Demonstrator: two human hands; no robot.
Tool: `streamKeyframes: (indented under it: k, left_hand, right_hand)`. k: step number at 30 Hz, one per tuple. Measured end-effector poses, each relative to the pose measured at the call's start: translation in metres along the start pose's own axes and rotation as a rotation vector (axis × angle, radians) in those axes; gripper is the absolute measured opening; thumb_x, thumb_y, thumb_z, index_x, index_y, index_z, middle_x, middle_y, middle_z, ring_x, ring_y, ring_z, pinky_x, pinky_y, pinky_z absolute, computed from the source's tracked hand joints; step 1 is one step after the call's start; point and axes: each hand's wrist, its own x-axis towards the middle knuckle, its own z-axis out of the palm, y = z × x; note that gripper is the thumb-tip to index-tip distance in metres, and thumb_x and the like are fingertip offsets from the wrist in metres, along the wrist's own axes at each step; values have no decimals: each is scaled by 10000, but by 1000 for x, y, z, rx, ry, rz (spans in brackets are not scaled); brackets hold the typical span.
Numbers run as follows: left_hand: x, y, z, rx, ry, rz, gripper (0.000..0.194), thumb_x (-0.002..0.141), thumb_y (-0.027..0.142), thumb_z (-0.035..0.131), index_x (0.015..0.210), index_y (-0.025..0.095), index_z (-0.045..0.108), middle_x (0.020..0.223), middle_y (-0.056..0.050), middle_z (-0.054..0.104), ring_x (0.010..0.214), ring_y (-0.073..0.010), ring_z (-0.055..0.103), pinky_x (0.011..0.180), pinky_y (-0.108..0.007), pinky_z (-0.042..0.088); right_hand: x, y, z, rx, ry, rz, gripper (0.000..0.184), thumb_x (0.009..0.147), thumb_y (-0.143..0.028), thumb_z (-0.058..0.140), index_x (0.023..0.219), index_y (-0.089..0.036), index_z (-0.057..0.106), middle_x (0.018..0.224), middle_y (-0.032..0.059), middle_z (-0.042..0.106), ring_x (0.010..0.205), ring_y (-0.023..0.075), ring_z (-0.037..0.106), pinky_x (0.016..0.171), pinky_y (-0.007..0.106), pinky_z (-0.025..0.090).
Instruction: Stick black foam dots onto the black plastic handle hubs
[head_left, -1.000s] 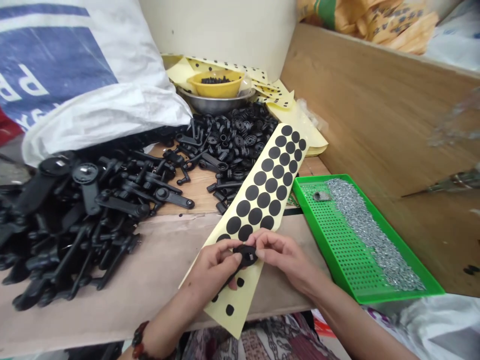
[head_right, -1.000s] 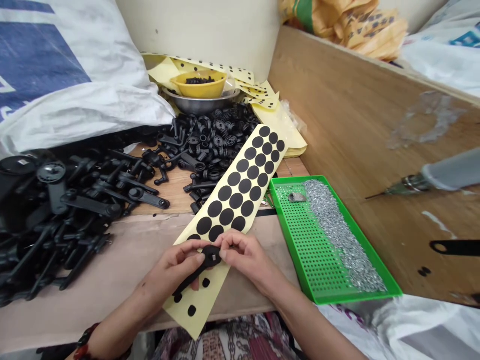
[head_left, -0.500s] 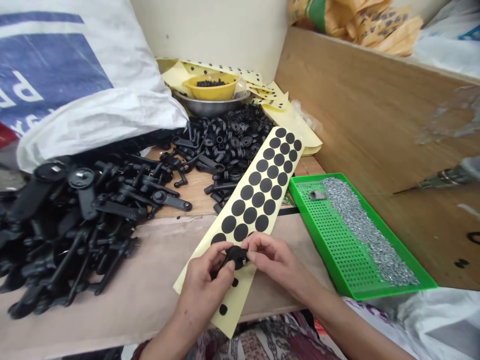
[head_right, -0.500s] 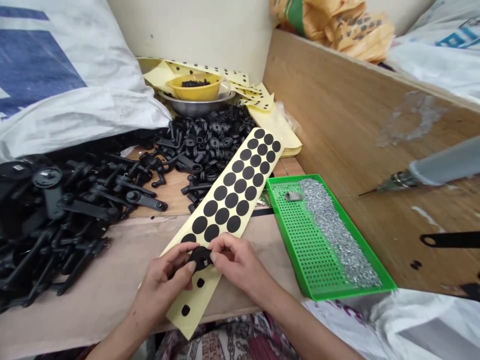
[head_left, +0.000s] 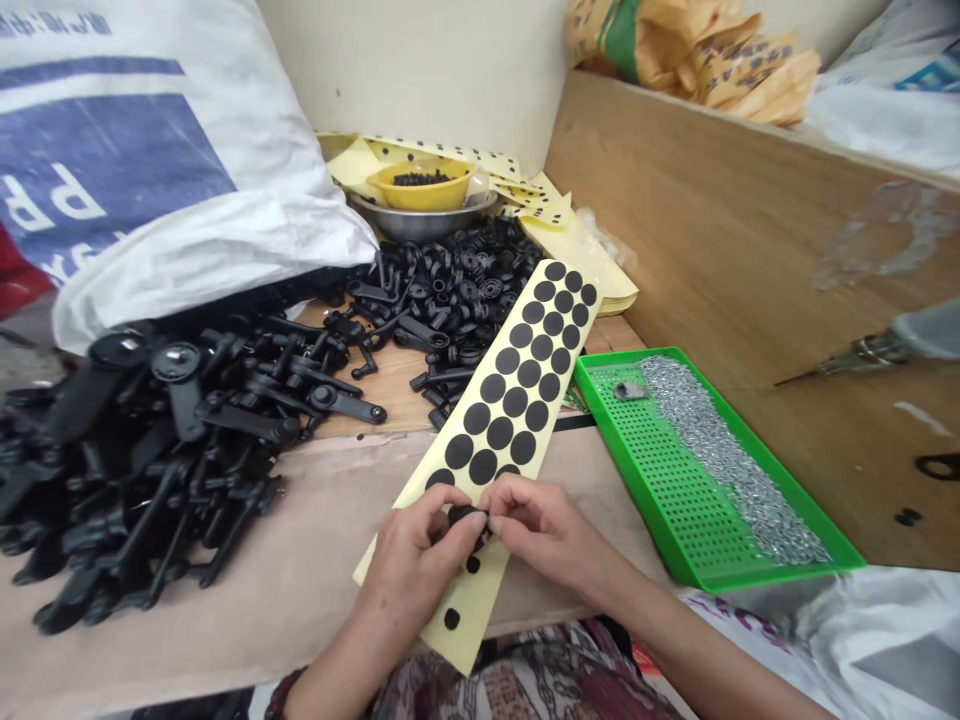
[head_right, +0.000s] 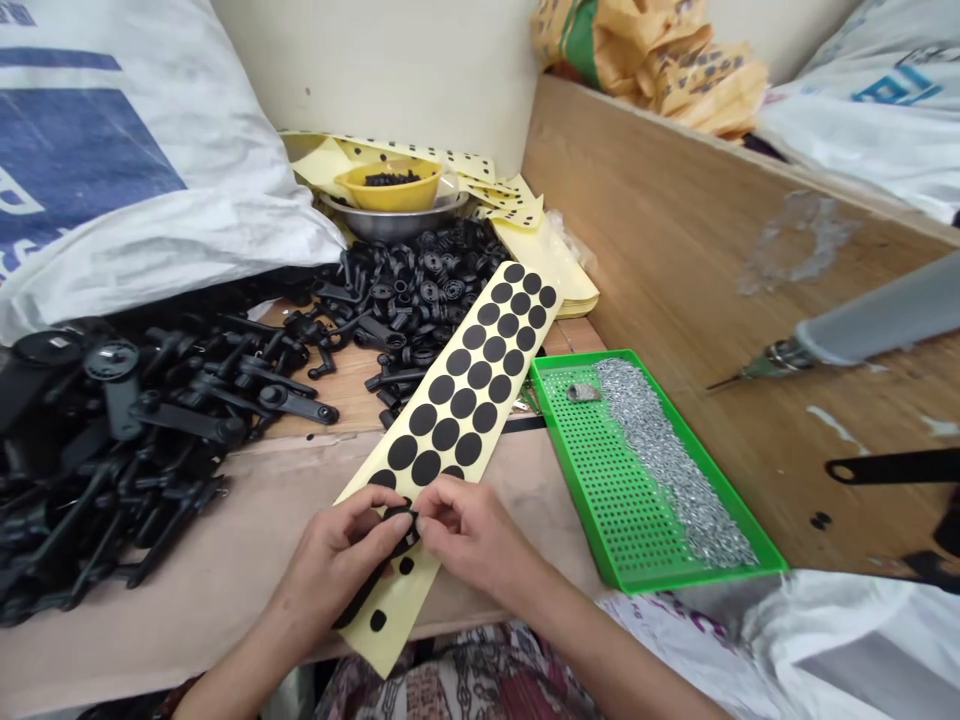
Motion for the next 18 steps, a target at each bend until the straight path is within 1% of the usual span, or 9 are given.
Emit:
streamKeyframes:
  k: [4,6,8,11,13,14,15,18]
  left_hand:
    - [-1,-2,1,-70,34,15,304,779,477,569,864,188,616,492,49,491,469,-118,486,461,-203,394]
    - [-3,-1,1,-123,63,6,314,759,481,589,854,183,616,485,53,478,460,-118,487,459,-206,413]
    - [-6,2,1,-177,84,-5,326,735,483,616,837,173,621,486,50,484,452,-114,478,456,-211,434]
    - [-9,6,0,-258,106,-27,346,690,486,659,805,161,624,482,42,510,432,-104,463,449,-215,455]
    - [-10,8,0,-314,127,-50,356,656,486,687,782,160,618,468,42,515,416,-100,462,439,-211,455]
    - [-12,8,-1,-338,137,-61,360,641,484,701,773,161,616,459,45,512,407,-98,459,429,-206,449]
    - [-13,9,-1,-354,145,-65,360,632,481,712,767,161,617,451,49,506,400,-95,456,423,-202,442]
    - [-21,9,0,-387,147,-44,356,659,487,708,778,160,632,482,45,516,421,-95,470,436,-197,444]
  right_hand:
    - [-3,-5,-3,42,-20,-8,115,797,-269,540,709,-195,543,734,12,569,689,153,522,622,275,422]
    - [-5,-4,-4,138,-31,3,169,820,-328,561,722,-192,586,767,21,599,727,159,542,658,281,434]
    - [-5,0,-4,264,-37,51,214,830,-373,577,751,-183,638,780,28,623,749,162,561,698,289,448]
    - [-6,7,-2,470,-19,155,245,819,-391,620,887,-162,674,830,49,661,756,161,598,737,301,474]
    - [-6,9,1,537,14,172,285,844,-398,604,1001,-162,635,903,67,675,784,166,619,758,314,489]
    - [-6,8,3,511,17,152,293,869,-398,576,1049,-169,606,917,66,674,790,167,622,760,317,492]
    - [-6,6,5,430,0,109,290,895,-392,543,1086,-177,581,900,56,669,782,166,620,754,315,491]
    - [-6,-5,13,15,-110,-98,237,958,-340,432,1092,-198,566,864,36,650,784,171,612,736,302,464]
